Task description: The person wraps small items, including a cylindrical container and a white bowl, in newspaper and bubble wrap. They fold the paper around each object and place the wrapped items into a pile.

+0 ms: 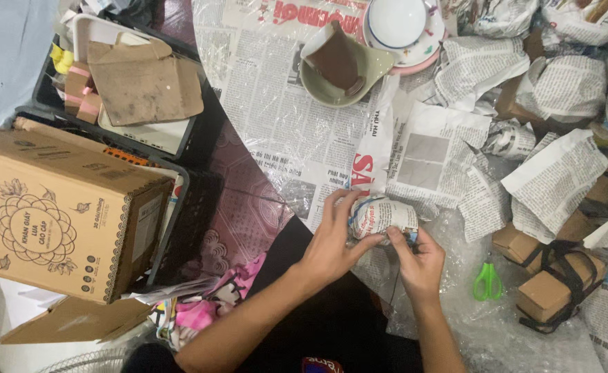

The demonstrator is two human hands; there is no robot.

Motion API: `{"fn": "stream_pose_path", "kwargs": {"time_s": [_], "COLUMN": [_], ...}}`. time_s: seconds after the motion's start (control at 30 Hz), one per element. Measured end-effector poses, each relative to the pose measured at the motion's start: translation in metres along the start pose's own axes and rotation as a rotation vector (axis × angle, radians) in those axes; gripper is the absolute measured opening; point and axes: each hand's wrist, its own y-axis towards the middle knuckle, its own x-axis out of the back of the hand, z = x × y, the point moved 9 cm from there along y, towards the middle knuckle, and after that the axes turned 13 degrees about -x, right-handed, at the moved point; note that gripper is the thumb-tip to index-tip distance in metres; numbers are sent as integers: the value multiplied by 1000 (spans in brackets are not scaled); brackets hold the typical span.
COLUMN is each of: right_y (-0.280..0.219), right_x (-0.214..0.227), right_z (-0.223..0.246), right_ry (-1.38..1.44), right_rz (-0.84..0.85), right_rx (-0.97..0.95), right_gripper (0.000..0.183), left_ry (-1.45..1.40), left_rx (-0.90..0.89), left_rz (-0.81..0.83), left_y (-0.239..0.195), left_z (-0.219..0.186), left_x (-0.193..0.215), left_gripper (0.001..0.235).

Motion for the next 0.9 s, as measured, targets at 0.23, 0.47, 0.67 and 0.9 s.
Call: {"fn": "stream_pose_path", "kwargs": {"time_s": [0.23,0.47,0.67,0.9], "right_y": [-11,-8,-5,-1], "right_x": [-7,-7,-7,3], "right_z": [16,9,-7,-26], "right_ry": [12,39,162,327], "right_rz": [31,74,115,126], "right_rx": [129,131,98,-3], "right_gripper": [27,27,31,32], "left_ry": [105,-86,-106,-104], "left_rx": [95,248,226,123], "left_rz": [-155,-72,-128,-253], "left_y": [-16,-16,-20,-23], "left_z": [7,28,35,24], "left_x": [10,7,0,-3], "left_gripper": [50,45,46,43]}}
